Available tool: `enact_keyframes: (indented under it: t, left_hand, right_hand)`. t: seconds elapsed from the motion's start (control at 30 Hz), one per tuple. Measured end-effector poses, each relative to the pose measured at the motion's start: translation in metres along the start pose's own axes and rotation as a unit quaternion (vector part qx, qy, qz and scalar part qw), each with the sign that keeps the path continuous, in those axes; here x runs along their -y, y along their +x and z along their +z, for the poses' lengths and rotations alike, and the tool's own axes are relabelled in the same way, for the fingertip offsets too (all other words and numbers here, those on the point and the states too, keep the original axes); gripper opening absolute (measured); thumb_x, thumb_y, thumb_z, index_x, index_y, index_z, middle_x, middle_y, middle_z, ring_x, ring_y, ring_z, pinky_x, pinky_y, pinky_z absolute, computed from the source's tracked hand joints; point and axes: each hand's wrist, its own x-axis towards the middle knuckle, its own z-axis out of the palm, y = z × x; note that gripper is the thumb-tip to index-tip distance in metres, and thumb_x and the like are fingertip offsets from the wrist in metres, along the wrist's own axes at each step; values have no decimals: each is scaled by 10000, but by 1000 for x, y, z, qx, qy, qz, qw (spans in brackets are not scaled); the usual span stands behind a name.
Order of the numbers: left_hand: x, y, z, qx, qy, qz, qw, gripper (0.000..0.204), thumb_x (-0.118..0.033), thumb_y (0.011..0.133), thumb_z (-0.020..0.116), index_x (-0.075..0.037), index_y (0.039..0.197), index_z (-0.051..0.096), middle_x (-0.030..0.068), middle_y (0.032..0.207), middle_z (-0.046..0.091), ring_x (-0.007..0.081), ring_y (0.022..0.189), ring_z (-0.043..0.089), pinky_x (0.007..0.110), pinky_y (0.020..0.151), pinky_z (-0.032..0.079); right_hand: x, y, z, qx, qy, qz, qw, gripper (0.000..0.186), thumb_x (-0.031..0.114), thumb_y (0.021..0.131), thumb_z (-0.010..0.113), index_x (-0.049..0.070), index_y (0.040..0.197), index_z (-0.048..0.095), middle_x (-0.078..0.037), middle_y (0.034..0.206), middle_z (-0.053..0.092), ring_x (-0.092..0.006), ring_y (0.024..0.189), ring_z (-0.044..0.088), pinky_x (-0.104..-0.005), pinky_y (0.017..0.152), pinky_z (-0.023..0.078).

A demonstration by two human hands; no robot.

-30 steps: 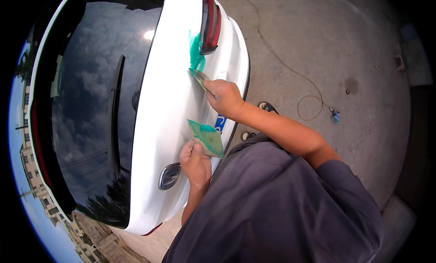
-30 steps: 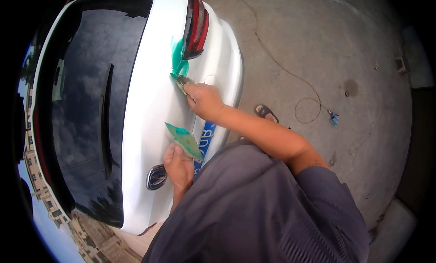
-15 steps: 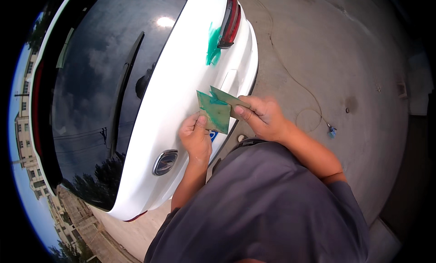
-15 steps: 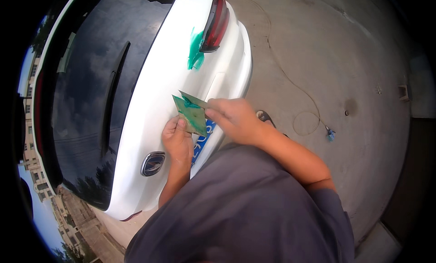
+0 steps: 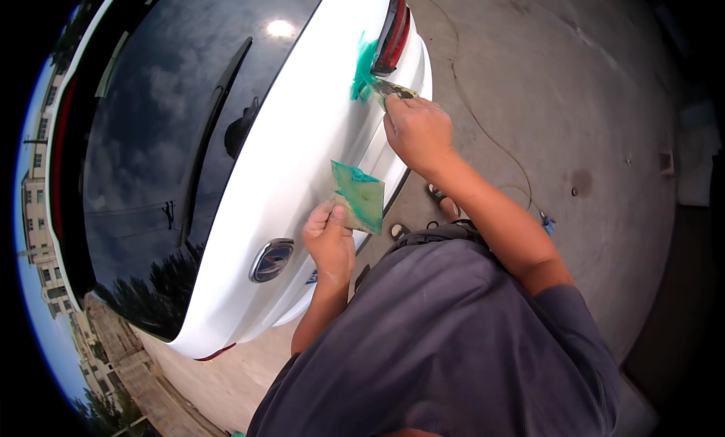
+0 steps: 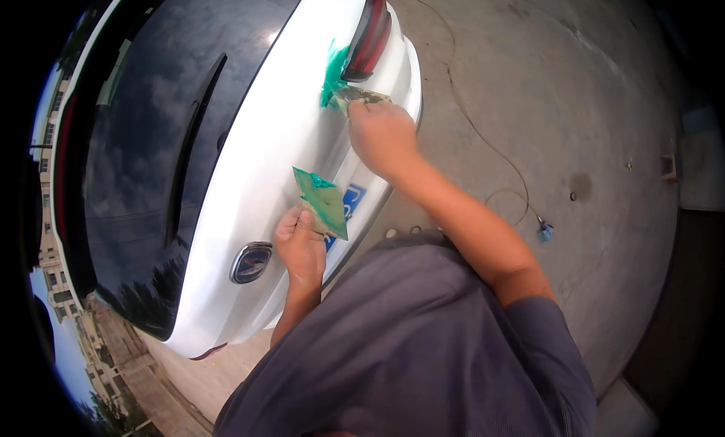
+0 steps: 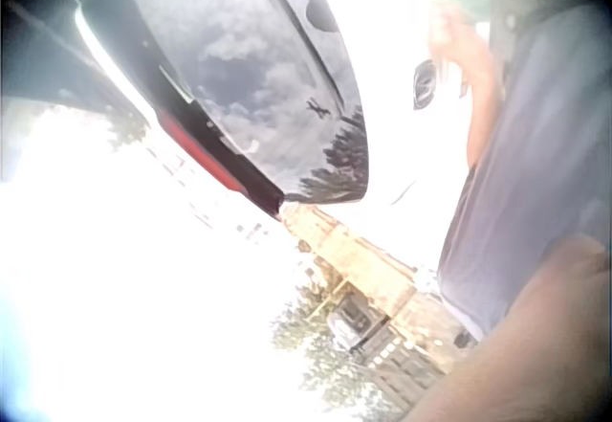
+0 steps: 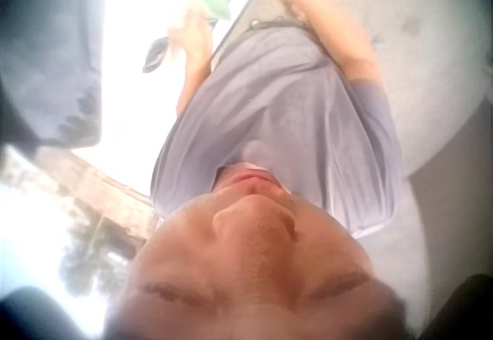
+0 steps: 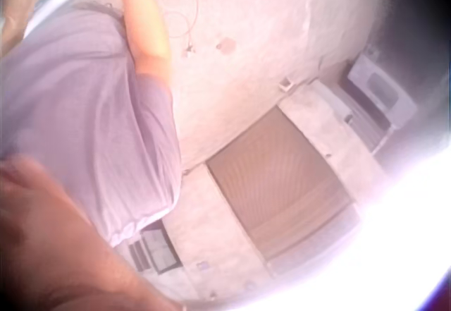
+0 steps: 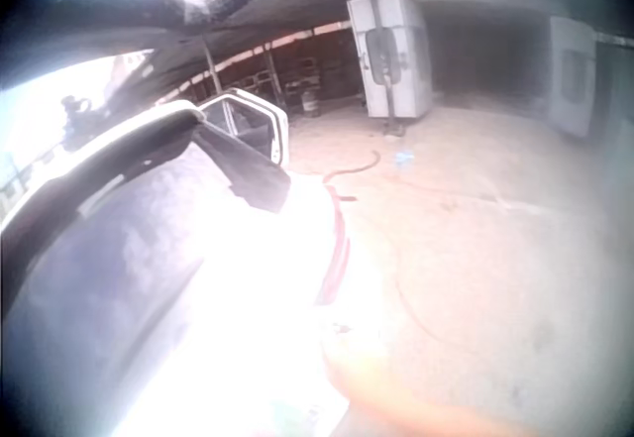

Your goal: The person mixes green body filler on a spreader while sitting, then walks to the rear of a white car and applies the filler to the bumper area using two spreaders. The person spreads the filler over a small section near the taillight and license plate.

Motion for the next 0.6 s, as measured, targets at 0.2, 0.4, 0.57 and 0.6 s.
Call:
enact_keyframes:
  t: [0.2,0.4,0.57,0.6]
  left_hand:
    - [4,-18,-1,-6,22,-19,1000,207,-49,981,603,112,1111,616,193,1094,682,254,995,670,384,919,531]
    - [3,-23,-9,-3,11,-19,1000,225,-63,983,607,117,1118,613,190,1097,681,244,1004,664,375,920,523]
    - [0,-23,-8,-15,26,-21,999,244,-87,985,615,112,1127,614,181,1093,682,237,1000,665,366,911,520]
    - [0,-22,-9,-12,25,-14,1000,252,-91,985,616,111,1135,611,179,1095,682,237,1003,665,368,914,520]
  right_hand:
    - [-1,12,25,29,-10,36,999,72,123,832,620,62,806,592,-129,709,661,-338,683,662,-476,592,520]
    - [8,5,37,41,25,48,998,93,132,851,618,60,812,575,-138,692,654,-352,654,655,-481,582,518]
    - [44,-4,32,30,86,6,996,94,112,826,643,53,807,573,-134,663,639,-347,624,648,-461,562,515]
    - [50,-5,30,36,94,3,995,97,110,831,640,50,802,569,-134,659,635,-346,623,647,-458,559,511]
